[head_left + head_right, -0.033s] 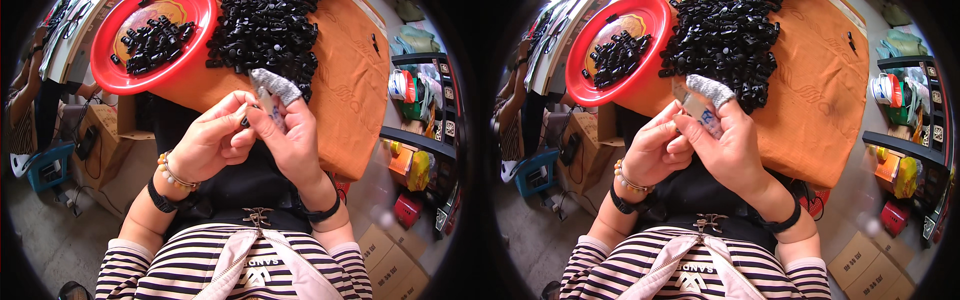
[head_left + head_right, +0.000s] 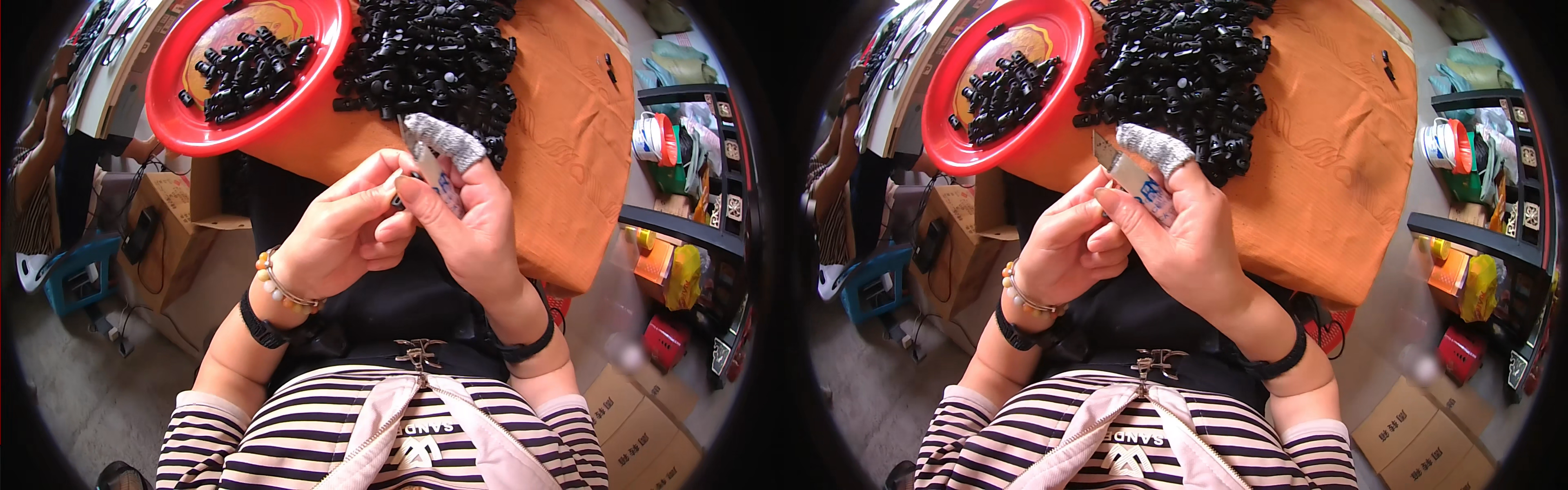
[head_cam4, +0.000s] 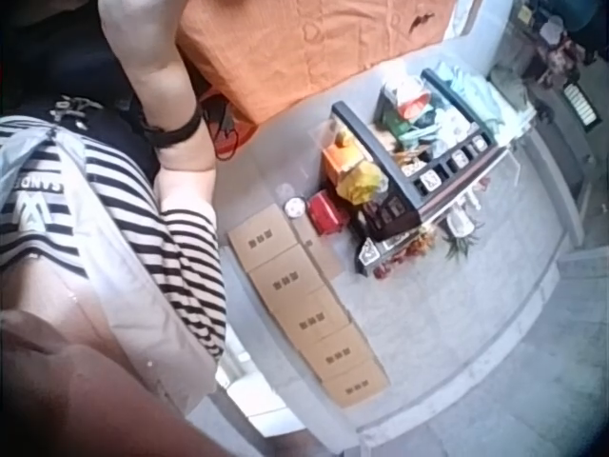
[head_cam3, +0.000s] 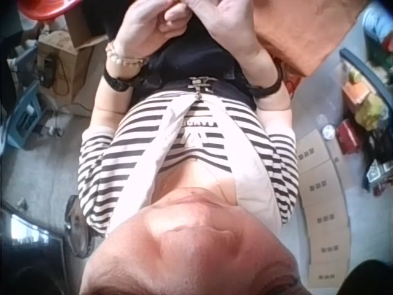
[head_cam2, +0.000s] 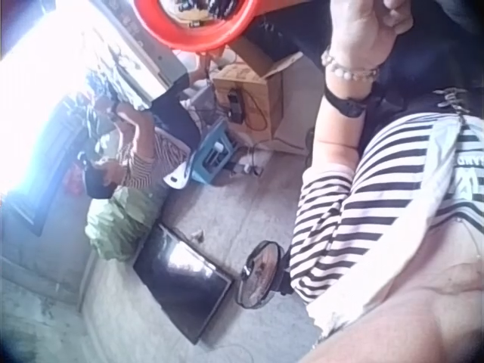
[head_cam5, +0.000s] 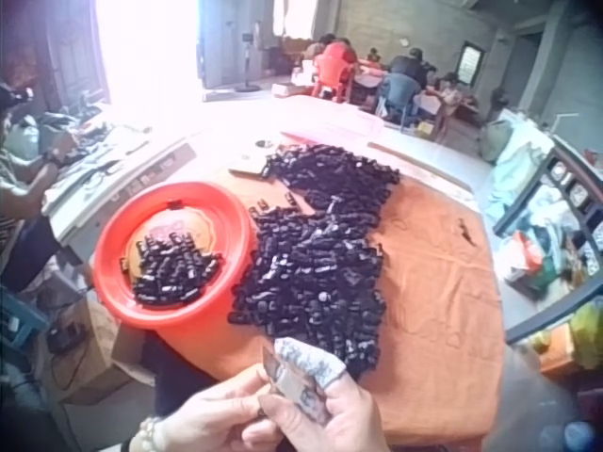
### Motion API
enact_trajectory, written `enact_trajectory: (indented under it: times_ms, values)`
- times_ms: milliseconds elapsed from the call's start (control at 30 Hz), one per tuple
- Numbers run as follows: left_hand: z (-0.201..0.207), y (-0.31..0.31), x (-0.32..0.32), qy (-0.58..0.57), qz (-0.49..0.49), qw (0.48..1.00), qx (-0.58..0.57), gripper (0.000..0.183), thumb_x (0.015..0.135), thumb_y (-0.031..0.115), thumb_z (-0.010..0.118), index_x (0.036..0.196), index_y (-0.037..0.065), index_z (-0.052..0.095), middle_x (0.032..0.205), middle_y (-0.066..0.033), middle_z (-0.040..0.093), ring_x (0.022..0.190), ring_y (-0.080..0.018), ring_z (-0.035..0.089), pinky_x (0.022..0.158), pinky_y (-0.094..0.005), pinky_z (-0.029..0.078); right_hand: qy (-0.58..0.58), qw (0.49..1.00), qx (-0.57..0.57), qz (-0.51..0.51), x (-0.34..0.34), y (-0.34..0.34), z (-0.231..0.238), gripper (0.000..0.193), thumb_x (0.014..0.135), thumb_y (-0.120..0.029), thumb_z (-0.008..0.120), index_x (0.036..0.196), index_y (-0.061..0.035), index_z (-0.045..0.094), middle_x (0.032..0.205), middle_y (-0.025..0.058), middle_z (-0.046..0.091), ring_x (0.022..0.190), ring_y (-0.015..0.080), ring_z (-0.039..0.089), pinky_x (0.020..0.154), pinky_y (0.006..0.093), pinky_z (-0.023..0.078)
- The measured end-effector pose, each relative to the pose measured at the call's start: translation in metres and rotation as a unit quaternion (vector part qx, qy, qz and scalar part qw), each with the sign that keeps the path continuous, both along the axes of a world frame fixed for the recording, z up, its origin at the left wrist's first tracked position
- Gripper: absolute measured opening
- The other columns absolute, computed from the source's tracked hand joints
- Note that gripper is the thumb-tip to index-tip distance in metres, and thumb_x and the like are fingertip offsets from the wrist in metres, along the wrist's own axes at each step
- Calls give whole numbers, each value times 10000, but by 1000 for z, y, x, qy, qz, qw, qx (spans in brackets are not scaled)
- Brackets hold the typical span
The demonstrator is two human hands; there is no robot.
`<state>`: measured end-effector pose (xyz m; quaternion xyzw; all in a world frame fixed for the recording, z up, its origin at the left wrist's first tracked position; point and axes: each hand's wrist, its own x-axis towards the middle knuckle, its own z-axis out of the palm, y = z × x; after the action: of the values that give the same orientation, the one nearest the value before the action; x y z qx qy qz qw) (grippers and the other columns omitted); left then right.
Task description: Cleaning and deburring small black plastic shoe components using a metal blade.
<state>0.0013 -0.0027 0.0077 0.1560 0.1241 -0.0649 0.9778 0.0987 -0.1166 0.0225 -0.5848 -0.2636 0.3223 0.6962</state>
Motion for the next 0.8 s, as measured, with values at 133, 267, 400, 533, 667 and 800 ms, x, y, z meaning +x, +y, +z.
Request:
enact_trajectory:
  times_ms: [133, 267, 400, 533, 667, 800]
  values:
    - [-1, 4, -4, -11, 19, 1000, 15, 200, 936, 194, 414, 1128, 140, 421, 671, -3, 422, 489, -64, 312, 443, -186, 275, -7, 999, -10, -35, 4, 1, -7, 361, 850, -90, 621, 1170, 20, 494, 864, -9, 574, 712, 12, 477, 638, 156, 426]
    - [10, 13, -6, 27, 102, 987, 119, 207, 949, 200, 387, 1146, 138, 405, 696, -35, 458, 484, -84, 368, 433, -207, 317, -34, 998, -25, -55, 11, -9, -4, 346, 845, -105, 633, 1157, -5, 521, 851, -36, 550, 660, 4, 407, 592, 144, 378]
    - [20, 35, -5, 57, 234, 958, 155, 268, 954, 216, 388, 1202, 116, 409, 774, -40, 510, 523, -93, 425, 465, -207, 354, -104, 984, -63, -127, 26, -31, -14, 433, 845, -20, 595, 1256, -28, 458, 930, -51, 503, 709, -19, 401, 652, 115, 352]
    - [7, 74, -15, -55, 286, 936, 198, 427, 947, 136, 383, 1354, 88, 265, 1218, -168, 493, 895, -168, 585, 694, -252, 503, -154, 962, -114, -197, 39, -50, -19, 462, 814, 22, 603, 1246, -21, 446, 992, 34, 508, 674, 9, 484, 587, 149, 405]
    - [21, 73, -10, -32, 308, 925, 219, 478, 945, 110, 380, 1386, 92, 199, 1282, -192, 447, 1005, -210, 577, 770, -282, 520, -173, 957, -136, -191, 46, -56, -27, 499, 804, 32, 608, 1262, -20, 418, 953, 48, 539, 642, 30, 513, 556, 174, 416]
    - [14, 65, -10, -14, 289, 931, 223, 464, 954, 143, 368, 1381, 56, 208, 1157, -178, 534, 878, -184, 601, 719, -263, 519, -176, 961, -112, -179, 50, -49, -36, 525, 795, 34, 616, 1271, -21, 401, 925, 49, 560, 640, 48, 527, 560, 192, 429]
